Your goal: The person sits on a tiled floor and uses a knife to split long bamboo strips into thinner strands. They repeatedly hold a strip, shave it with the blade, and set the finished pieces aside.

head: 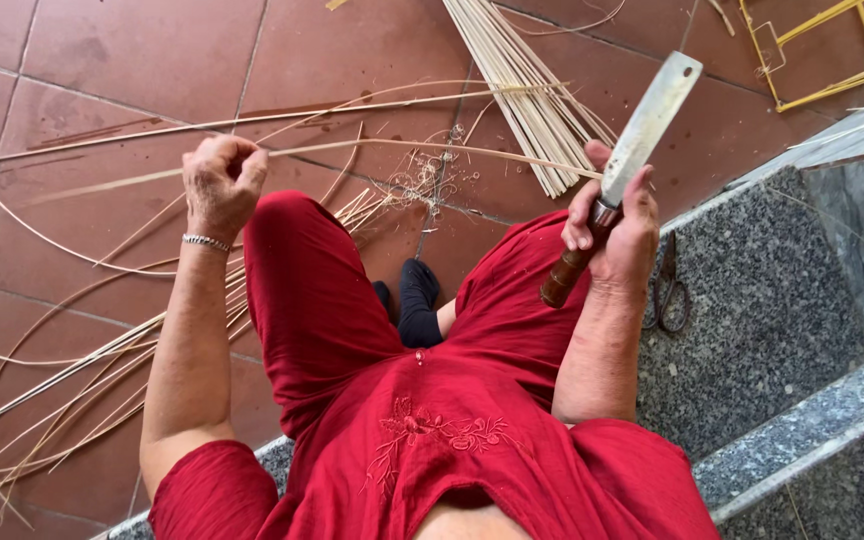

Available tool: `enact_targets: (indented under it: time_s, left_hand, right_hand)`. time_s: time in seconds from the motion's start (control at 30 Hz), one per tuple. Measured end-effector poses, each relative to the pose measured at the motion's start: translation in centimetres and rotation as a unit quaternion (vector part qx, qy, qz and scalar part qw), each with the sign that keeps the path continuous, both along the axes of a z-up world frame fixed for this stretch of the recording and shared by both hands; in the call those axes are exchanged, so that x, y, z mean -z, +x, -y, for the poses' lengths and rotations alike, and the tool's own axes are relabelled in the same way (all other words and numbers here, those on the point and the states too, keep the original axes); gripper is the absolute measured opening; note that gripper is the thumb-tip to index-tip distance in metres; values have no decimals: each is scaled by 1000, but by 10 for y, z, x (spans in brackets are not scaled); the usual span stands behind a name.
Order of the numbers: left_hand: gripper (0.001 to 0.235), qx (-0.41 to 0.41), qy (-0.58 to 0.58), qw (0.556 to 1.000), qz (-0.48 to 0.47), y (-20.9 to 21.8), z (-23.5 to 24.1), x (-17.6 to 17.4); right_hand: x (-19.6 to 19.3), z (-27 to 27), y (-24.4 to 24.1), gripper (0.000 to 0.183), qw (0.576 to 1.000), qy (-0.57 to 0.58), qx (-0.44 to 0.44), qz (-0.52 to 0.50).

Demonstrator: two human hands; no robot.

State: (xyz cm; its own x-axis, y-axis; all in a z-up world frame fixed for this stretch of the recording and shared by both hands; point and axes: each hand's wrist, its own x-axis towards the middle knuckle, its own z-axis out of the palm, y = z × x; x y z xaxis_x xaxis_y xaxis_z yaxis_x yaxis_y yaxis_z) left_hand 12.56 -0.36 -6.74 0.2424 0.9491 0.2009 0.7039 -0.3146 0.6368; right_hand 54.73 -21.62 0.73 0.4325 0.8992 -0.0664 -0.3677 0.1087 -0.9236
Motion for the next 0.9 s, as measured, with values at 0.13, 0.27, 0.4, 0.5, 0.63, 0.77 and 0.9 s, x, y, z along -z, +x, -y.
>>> enact_targets:
  time_s: [0.13, 0.27, 0.4, 0.5, 0.63, 0.77, 0.9]
  left_hand:
    - [36, 28, 180, 974, -134, 28, 2, -10]
    - [47, 157, 148, 976, 14, 111, 43, -28]
    - [51, 229, 68, 949, 207, 186, 91, -47]
    - [45, 230, -47, 932, 277, 200, 97, -50]
    - [18, 224, -29, 945, 236, 198, 97, -53]
    - [13, 276, -27, 924, 264, 190, 94, -63]
    - [16, 291, -15, 922, 254, 187, 96, -74]
  right_hand:
    - [5, -2, -15, 73, 998, -37, -47, -18]
    - [14, -19, -54, 75, 995, -19, -65, -67]
    - [8, -26, -85, 76, 987, 11, -119, -108]
    - [0, -24, -93, 77, 991, 20, -120, -55]
    - [-7, -10, -67, 64, 981, 86, -150, -89]
    - [-7, 5, -55, 50, 974, 136, -162, -79]
    - [-11, 19, -62, 51, 971, 135, -169, -99]
